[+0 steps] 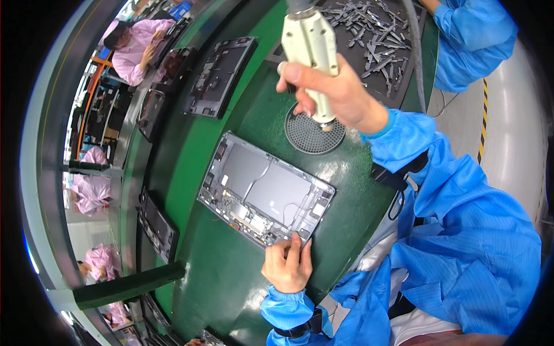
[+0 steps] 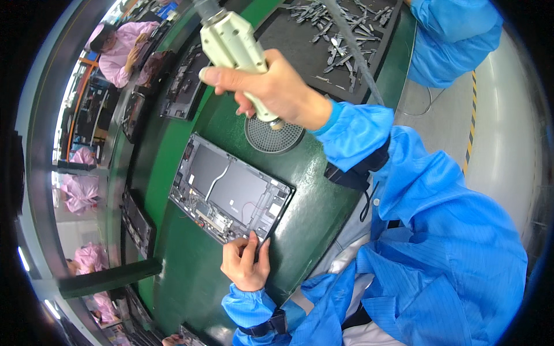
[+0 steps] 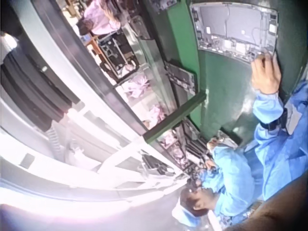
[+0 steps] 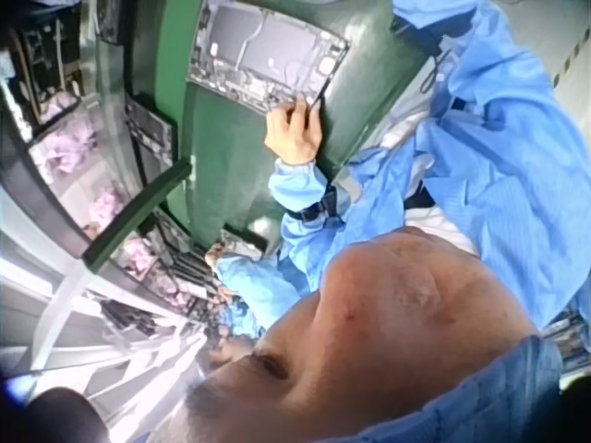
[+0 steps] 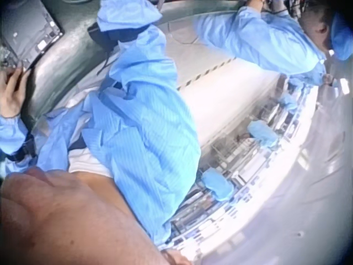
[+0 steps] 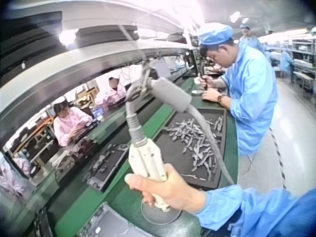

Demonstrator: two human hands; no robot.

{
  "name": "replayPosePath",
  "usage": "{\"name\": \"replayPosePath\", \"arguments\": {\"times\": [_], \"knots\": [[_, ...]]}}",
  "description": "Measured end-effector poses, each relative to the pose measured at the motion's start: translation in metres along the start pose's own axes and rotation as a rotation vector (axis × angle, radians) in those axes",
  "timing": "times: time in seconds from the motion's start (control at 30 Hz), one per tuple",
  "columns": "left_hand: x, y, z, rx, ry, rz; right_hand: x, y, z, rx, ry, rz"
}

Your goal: The person assembles electronic devices along an assembly line by placing internal components into the casings by hand, securing them using an electric screwdriver, and moving the devices down the conveyor.

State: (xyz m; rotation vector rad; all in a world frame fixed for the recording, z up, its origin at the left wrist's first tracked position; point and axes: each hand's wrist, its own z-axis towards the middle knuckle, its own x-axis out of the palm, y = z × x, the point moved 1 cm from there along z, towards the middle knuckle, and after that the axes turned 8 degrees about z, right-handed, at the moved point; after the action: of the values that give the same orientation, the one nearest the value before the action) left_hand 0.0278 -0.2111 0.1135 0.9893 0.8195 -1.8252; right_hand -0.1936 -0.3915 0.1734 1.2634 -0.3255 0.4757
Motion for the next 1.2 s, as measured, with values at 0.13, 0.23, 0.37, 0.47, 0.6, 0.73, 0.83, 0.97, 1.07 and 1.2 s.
{"name": "replayPosePath", "arguments": {"times": [0.13,0.23,0.37,0.47,0.6,0.73,0.83,0.97,1.07,1.2], "knots": [[0.002,0.000,0.002,0.046,-0.006,-0.037,0.002,-0.016,-0.004,-0.032,0.003,0.047],[0.000,0.001,0.003,0.059,-0.003,-0.033,0.002,-0.022,-0.004,-0.018,0.029,0.019],[0.000,0.003,0.002,0.068,0.007,-0.032,0.003,-0.024,-0.004,0.027,0.061,0.013],[0.001,0.003,0.003,0.061,0.006,-0.049,0.004,-0.026,-0.004,0.054,0.046,0.001],[0.002,0.004,0.004,0.061,0.003,-0.061,0.003,-0.029,-0.003,0.056,0.039,-0.007],[0.003,0.005,0.002,0.042,-0.002,-0.059,0.002,-0.031,-0.002,0.066,0.031,-0.033],[0.003,0.006,0.001,0.037,-0.013,-0.065,0.006,-0.029,-0.005,0.053,0.018,-0.044],[0.001,0.006,0.001,0.045,-0.022,-0.059,0.005,-0.033,-0.010,0.034,0.045,-0.014],[0.000,0.006,-0.001,0.004,-0.024,-0.045,0.007,-0.032,-0.012,-0.115,0.064,0.041],[0.003,0.009,-0.004,0.014,-0.037,-0.053,0.022,-0.013,-0.035,-0.053,0.236,0.010]]}}
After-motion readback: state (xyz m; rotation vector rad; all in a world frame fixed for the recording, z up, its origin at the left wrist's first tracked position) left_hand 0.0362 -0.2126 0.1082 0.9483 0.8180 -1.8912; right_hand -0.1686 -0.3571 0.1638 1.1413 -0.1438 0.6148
